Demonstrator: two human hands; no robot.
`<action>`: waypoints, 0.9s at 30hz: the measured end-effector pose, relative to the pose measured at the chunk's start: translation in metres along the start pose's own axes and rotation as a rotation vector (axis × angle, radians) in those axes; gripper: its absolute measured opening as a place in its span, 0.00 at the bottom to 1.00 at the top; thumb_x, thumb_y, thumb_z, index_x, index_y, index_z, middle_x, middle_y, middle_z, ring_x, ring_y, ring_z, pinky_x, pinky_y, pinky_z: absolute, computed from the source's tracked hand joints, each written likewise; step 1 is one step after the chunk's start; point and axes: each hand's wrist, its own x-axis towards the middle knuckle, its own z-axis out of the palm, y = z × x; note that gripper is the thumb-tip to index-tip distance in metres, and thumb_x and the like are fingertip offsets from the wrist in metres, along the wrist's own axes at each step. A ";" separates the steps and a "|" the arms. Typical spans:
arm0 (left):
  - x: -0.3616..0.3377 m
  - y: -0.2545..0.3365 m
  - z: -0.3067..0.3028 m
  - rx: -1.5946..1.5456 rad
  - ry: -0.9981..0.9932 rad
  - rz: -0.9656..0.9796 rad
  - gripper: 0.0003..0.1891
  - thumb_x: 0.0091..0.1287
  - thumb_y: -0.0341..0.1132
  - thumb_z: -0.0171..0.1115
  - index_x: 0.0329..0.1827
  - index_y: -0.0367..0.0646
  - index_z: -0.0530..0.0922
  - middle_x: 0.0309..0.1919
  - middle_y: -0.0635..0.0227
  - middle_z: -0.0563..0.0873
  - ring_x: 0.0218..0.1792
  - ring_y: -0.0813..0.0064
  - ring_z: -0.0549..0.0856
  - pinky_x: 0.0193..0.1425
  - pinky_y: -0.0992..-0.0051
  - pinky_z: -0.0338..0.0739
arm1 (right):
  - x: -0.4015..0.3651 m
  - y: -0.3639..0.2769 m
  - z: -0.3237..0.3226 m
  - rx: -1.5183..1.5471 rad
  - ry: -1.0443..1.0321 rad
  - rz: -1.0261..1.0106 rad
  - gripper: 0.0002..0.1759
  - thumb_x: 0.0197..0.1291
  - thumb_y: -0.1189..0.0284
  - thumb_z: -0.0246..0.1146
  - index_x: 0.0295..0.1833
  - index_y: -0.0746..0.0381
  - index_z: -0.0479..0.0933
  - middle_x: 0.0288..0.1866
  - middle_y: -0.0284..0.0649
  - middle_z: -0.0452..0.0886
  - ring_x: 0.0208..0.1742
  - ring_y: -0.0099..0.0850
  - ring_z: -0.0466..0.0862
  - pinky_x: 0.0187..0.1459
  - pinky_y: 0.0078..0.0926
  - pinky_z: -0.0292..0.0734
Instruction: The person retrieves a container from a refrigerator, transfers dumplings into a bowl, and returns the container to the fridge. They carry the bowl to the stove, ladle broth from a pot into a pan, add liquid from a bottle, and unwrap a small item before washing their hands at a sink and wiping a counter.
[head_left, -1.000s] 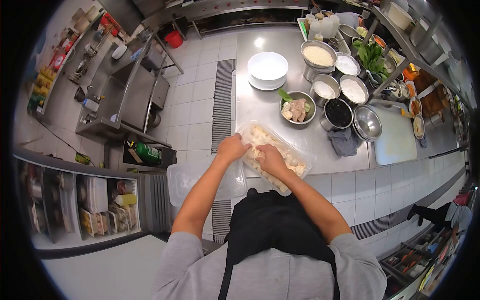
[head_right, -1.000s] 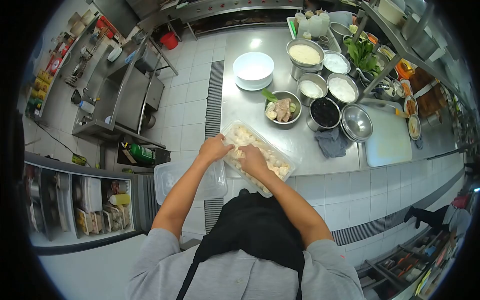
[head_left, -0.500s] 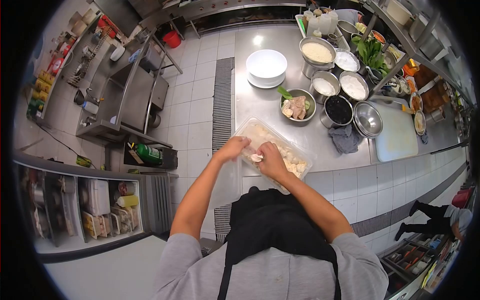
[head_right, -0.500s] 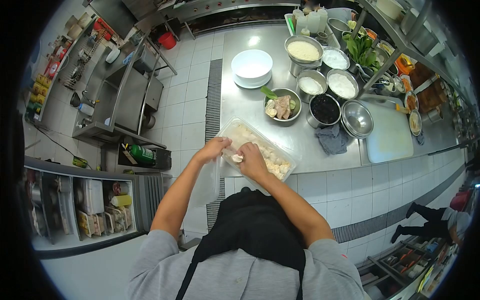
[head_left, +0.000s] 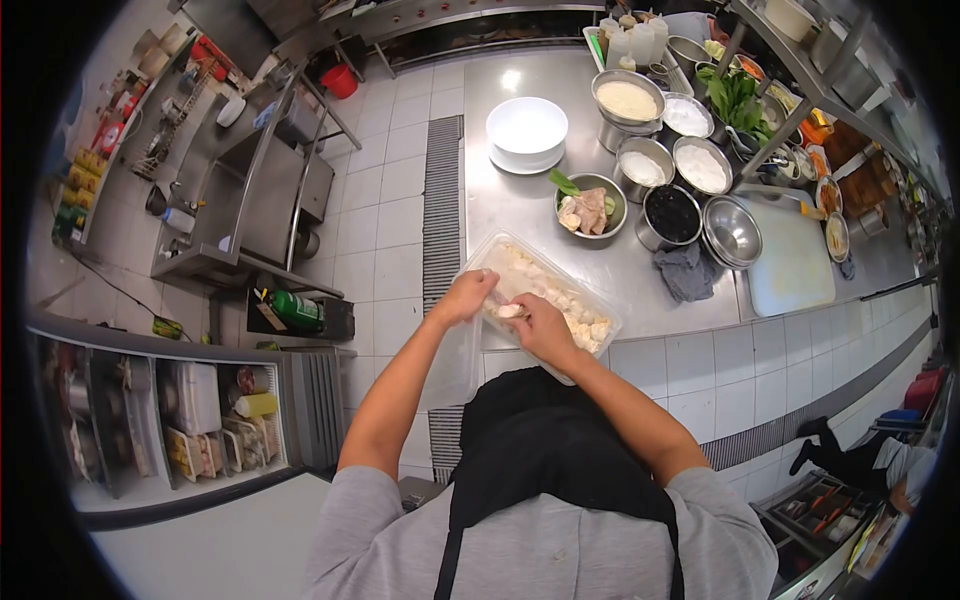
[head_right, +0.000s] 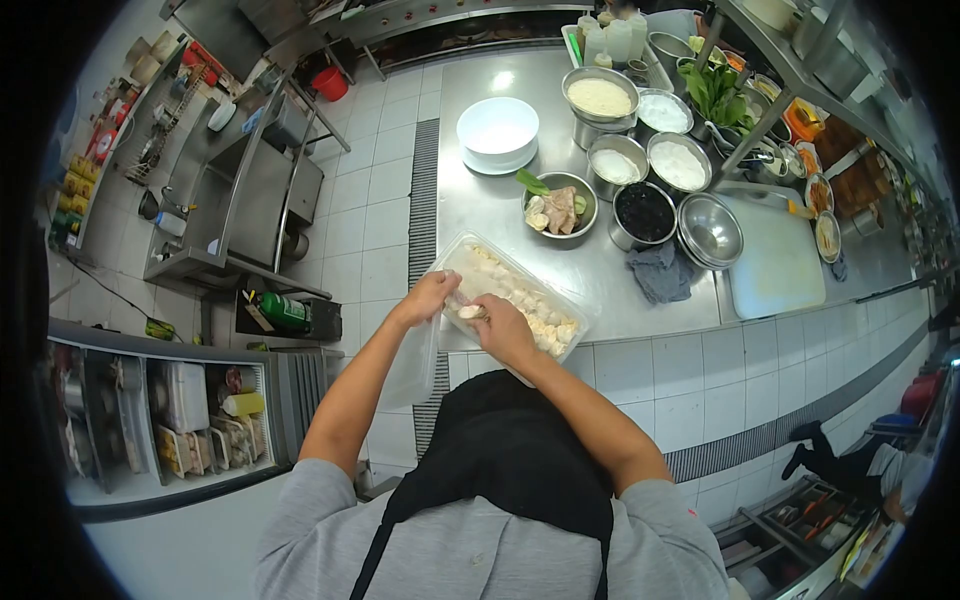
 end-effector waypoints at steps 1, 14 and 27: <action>-0.001 -0.001 0.001 0.013 0.007 0.009 0.21 0.69 0.48 0.49 0.35 0.35 0.76 0.17 0.73 0.72 0.12 0.81 0.68 0.11 0.75 0.62 | 0.002 -0.002 -0.003 0.118 -0.045 0.236 0.13 0.52 0.77 0.62 0.45 0.63 0.74 0.37 0.42 0.78 0.41 0.39 0.78 0.44 0.30 0.74; 0.010 -0.027 0.006 0.053 0.078 0.203 0.21 0.69 0.48 0.49 0.39 0.35 0.77 0.21 0.67 0.84 0.16 0.76 0.76 0.22 0.74 0.74 | 0.020 0.010 -0.035 0.728 0.052 0.610 0.13 0.63 0.68 0.59 0.51 0.61 0.78 0.30 0.28 0.77 0.28 0.15 0.69 0.31 0.14 0.65; -0.013 0.047 -0.040 -0.126 0.792 0.197 0.24 0.70 0.49 0.48 0.26 0.37 0.77 0.14 0.62 0.76 0.20 0.72 0.75 0.28 0.70 0.68 | 0.059 0.018 -0.106 0.464 0.097 0.578 0.24 0.64 0.67 0.54 0.65 0.58 0.65 0.43 0.35 0.82 0.31 0.22 0.78 0.34 0.16 0.73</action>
